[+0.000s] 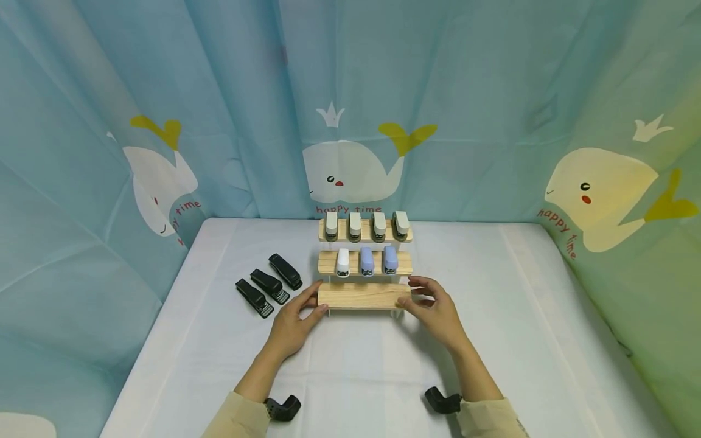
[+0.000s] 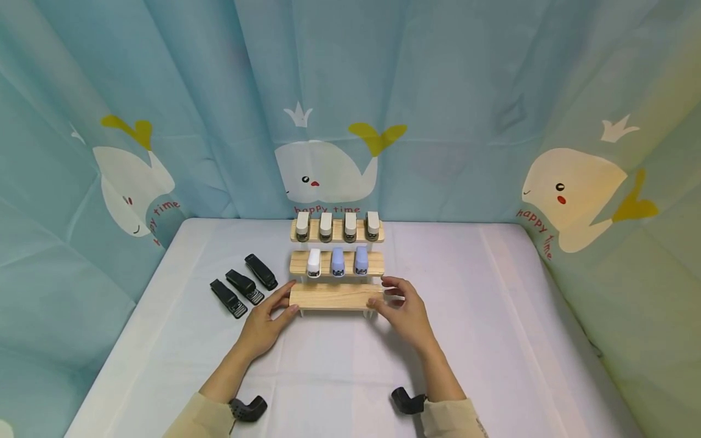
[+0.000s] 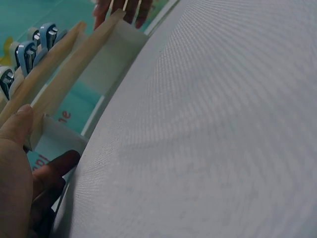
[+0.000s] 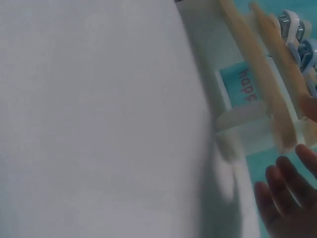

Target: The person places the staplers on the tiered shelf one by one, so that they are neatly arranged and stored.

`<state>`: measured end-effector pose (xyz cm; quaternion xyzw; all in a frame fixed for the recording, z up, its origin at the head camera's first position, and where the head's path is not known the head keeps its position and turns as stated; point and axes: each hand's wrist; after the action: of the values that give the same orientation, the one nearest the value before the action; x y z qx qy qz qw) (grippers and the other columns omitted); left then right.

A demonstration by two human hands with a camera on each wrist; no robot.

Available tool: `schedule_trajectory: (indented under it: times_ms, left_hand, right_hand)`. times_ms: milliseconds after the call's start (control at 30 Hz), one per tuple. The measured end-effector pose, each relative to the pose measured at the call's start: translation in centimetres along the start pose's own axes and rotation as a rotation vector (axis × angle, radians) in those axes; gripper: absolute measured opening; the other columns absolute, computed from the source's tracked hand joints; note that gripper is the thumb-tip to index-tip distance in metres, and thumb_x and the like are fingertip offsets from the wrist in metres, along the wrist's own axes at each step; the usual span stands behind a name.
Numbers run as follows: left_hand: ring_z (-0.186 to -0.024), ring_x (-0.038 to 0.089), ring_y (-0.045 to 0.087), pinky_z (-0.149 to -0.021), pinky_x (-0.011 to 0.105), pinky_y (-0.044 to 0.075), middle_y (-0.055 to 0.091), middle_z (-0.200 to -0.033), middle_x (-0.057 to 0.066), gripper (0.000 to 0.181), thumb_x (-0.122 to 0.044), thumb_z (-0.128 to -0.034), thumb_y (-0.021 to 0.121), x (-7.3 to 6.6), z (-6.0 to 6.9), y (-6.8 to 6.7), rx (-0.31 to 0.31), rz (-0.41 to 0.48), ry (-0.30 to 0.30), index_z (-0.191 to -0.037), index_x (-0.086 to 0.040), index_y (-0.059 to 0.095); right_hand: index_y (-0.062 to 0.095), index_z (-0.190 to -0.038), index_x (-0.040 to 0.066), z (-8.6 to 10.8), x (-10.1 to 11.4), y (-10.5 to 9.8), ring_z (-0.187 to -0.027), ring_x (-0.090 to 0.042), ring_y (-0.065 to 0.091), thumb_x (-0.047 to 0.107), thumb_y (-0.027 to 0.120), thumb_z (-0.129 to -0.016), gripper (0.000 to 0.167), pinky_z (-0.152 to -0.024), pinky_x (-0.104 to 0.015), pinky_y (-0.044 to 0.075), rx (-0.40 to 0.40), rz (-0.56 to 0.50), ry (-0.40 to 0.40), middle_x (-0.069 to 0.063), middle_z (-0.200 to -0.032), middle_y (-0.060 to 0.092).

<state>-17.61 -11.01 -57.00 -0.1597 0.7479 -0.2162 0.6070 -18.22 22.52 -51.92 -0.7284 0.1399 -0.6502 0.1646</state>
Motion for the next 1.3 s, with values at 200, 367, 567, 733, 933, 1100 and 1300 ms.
schedule_trajectory:
  times_ms: [200, 367, 567, 733, 933, 1100, 1300]
  left_hand:
    - [-0.125, 0.015, 0.065, -0.11, 0.054, 0.046, 0.074, -0.103, -0.021, 0.058, -0.051, -0.0979, 0.068, -0.2, -0.1, 0.2, 0.001, 0.004, 0.012, -0.152, -0.047, 0.047]
    - [-0.125, 0.016, 0.065, -0.11, 0.055, 0.046, 0.073, -0.103, -0.021, 0.058, -0.052, -0.0979, 0.067, -0.2, -0.1, 0.4, -0.001, -0.001, 0.008, -0.153, -0.045, 0.048]
    - [-0.126, 0.016, 0.065, -0.11, 0.055, 0.046, 0.073, -0.104, -0.022, 0.059, -0.053, -0.098, 0.066, -0.3, -0.1, 0.4, 0.009, -0.003, 0.006, -0.153, -0.044, 0.047]
    - [-0.129, 0.016, 0.063, -0.111, 0.055, 0.045, 0.073, -0.104, -0.023, 0.058, -0.053, -0.098, 0.066, -0.3, 0.0, 0.3, 0.008, -0.014, 0.0, -0.152, -0.049, 0.046]
    - [-0.128, 0.016, 0.064, -0.11, 0.055, 0.046, 0.073, -0.105, -0.023, 0.058, -0.053, -0.0983, 0.066, -0.3, 0.0, 0.3, 0.003, -0.017, 0.018, -0.153, -0.05, 0.044]
    - [-0.129, 0.017, 0.063, -0.11, 0.055, 0.046, 0.074, -0.111, -0.02, 0.059, -0.052, -0.0981, 0.066, -0.2, 0.1, 0.3, -0.006, -0.024, 0.011, -0.153, -0.05, 0.044]
    - [-0.135, 0.023, 0.06, -0.115, 0.056, 0.043, 0.074, -0.12, -0.008, 0.058, -0.05, -0.0982, 0.068, -0.5, 0.3, 0.0, -0.02, -0.009, -0.013, -0.153, -0.046, 0.047]
  right_hand:
    - [0.058, -0.141, 0.006, 0.2, -0.7, 0.4, -0.116, -0.027, 0.064, 0.021, 0.085, -0.088, 0.062, -0.096, -0.031, 0.055, 0.003, 0.013, 0.013, -0.015, -0.134, 0.064]
    - [0.058, -0.142, 0.01, 0.4, -1.2, 0.5, -0.113, -0.028, 0.065, 0.02, 0.085, -0.088, 0.062, -0.09, -0.024, 0.055, 0.005, -0.014, 0.025, -0.016, -0.131, 0.065]
    - [0.06, -0.143, 0.013, 0.5, -1.8, 0.5, -0.111, -0.027, 0.065, 0.02, 0.085, -0.088, 0.06, -0.09, -0.025, 0.055, 0.007, -0.046, 0.027, -0.017, -0.13, 0.066]
    - [0.061, -0.142, 0.014, 0.5, -2.2, 0.6, -0.112, -0.022, 0.063, 0.02, 0.085, -0.088, 0.059, -0.092, -0.023, 0.053, 0.006, -0.069, 0.016, -0.015, -0.131, 0.066]
    - [0.06, -0.143, 0.012, 0.6, -2.5, 0.7, -0.111, -0.02, 0.061, 0.014, 0.084, -0.088, 0.061, -0.092, -0.021, 0.053, 0.0, -0.095, -0.006, -0.016, -0.13, 0.065]
    - [0.06, -0.143, 0.012, 0.6, -2.7, 0.9, -0.11, -0.019, 0.061, 0.014, 0.083, -0.089, 0.059, -0.091, -0.021, 0.053, 0.007, -0.104, -0.025, -0.015, -0.129, 0.066]
    - [0.061, -0.142, 0.011, 0.4, -2.2, 1.0, -0.108, -0.021, 0.063, 0.014, 0.083, -0.088, 0.058, -0.09, -0.02, 0.053, 0.013, -0.114, -0.036, -0.017, -0.125, 0.066]
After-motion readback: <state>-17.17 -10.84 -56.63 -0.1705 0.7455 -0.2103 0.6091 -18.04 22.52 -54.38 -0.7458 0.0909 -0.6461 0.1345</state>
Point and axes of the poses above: each hand's wrist, its own z-axis away from the middle knuckle, its own y-axis out of the palm, x = y × z
